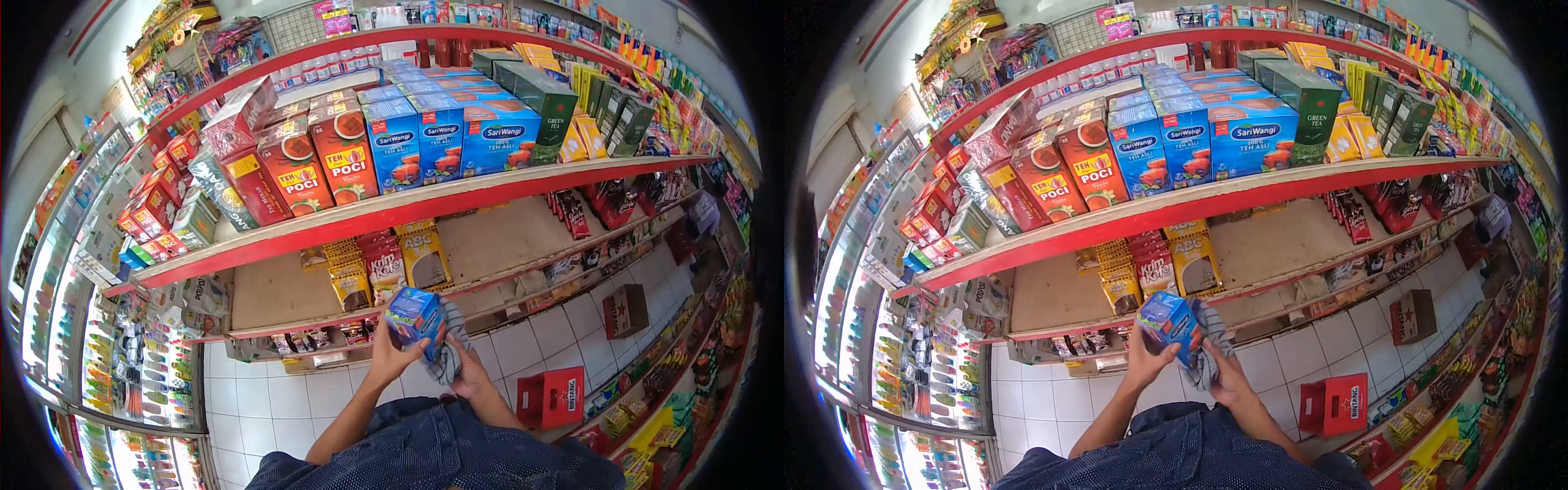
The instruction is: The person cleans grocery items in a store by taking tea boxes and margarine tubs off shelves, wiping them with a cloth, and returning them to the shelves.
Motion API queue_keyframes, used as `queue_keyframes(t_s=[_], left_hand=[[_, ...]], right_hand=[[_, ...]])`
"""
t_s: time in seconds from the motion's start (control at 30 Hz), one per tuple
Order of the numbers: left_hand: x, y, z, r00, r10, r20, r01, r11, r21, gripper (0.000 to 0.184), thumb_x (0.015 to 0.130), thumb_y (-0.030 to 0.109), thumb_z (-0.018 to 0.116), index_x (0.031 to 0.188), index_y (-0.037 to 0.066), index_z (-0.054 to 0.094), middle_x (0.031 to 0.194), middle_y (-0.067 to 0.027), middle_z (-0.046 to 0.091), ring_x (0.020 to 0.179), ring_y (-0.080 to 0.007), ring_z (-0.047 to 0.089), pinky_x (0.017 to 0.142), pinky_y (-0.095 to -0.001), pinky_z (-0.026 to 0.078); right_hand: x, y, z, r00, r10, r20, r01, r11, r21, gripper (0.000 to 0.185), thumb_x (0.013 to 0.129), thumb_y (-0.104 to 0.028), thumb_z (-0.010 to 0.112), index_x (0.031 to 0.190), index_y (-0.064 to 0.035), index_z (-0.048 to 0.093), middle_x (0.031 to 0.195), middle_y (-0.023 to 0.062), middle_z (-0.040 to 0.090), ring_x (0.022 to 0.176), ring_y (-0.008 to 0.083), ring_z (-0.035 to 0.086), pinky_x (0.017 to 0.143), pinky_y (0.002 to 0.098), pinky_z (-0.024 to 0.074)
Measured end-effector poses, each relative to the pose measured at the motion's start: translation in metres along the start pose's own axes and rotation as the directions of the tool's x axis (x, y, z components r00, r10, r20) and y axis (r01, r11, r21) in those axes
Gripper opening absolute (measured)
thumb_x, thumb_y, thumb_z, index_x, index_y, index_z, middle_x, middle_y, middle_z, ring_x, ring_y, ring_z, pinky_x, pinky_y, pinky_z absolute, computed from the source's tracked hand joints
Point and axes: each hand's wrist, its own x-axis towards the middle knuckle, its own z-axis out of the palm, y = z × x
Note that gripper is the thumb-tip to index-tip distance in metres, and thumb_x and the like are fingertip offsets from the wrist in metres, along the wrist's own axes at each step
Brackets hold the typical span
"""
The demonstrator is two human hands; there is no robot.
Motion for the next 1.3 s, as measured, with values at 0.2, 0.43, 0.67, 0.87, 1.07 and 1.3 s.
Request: queue_keyframes(t_s=[0.2,0.43,0.67,0.87,1.07,1.3], left_hand=[[0.03,0.07,-0.008,0.987,0.154,0.05,-0.159,0.982,0.104,0.085,0.076,0.0,0.076,0.147,0.007,0.03,0.136,-0.013,0.046,0.123,-0.0219,0.052,0.106,-0.0378,0.046],[0.033,0.052,-0.021,0.97,-0.015,0.243,0.113,0.913,-0.391,0.072,0.075,-0.001,0.068,0.133,0.021,0.03,0.129,-0.0104,0.041,0.117,-0.023,0.053,0.091,-0.0393,0.055],[0.042,0.091,-0.028,0.956,-0.023,0.294,0.104,0.959,-0.264,0.078,0.079,0.013,0.076,0.146,0.014,0.037,0.16,-0.0173,0.026,0.141,-0.0324,0.039,0.109,-0.0472,0.042],[0.067,0.146,-0.022,0.901,-0.044,0.432,-0.275,0.711,0.647,0.086,0.075,0.019,0.086,0.149,0.008,0.042,0.139,-0.0152,0.057,0.122,-0.0303,0.06,0.1,-0.0402,0.05],[0.086,0.24,-0.012,0.777,0.264,0.572,-0.622,0.46,0.633,0.074,0.065,0.011,0.09,0.132,0.005,0.057,0.13,-0.0123,0.063,0.122,-0.0279,0.06,0.103,-0.0393,0.047],[0.128,0.358,-0.005,0.69,0.537,0.486,-0.647,0.155,0.747,0.073,0.074,0.018,0.085,0.137,0.001,0.053,0.133,-0.0128,0.06,0.127,-0.0232,0.056,0.108,-0.0388,0.044]], right_hand=[[-0.011,-0.054,0.02,0.938,-0.344,0.041,0.346,0.934,-0.088,0.054,0.098,-0.031,0.066,0.143,-0.0092,0.047,0.134,0.0078,0.061,0.121,0.0226,0.06,0.103,0.0372,0.05],[-0.018,-0.051,0.041,0.948,0.003,0.319,-0.013,1.0,0.028,0.073,0.095,-0.047,0.064,0.152,-0.01,0.036,0.143,0.0102,0.054,0.129,0.0274,0.055,0.109,0.0492,0.0454],[-0.008,-0.048,0.043,0.819,-0.546,0.176,0.572,0.757,-0.315,0.075,0.082,-0.006,0.077,0.146,-0.0041,0.038,0.136,0.0111,0.054,0.123,0.023,0.057,0.106,0.0418,0.0471],[-0.015,-0.072,0.032,0.505,-0.706,0.496,0.811,0.193,-0.552,0.09,0.07,-0.005,0.09,0.142,-0.0032,0.035,0.135,0.0097,0.042,0.127,0.0203,0.047,0.107,0.0341,0.0415],[-0.018,-0.084,0.026,0.603,-0.736,0.309,0.779,0.459,-0.427,0.08,0.073,0.004,0.083,0.139,-0.0029,0.038,0.127,0.0096,0.052,0.119,0.0207,0.056,0.102,0.0352,0.0486],[-0.028,-0.086,-0.004,0.721,-0.659,0.213,0.681,0.619,-0.391,0.073,0.076,0.007,0.078,0.138,-0.0052,0.042,0.124,0.0089,0.058,0.115,0.0182,0.059,0.1,0.0345,0.0497]])
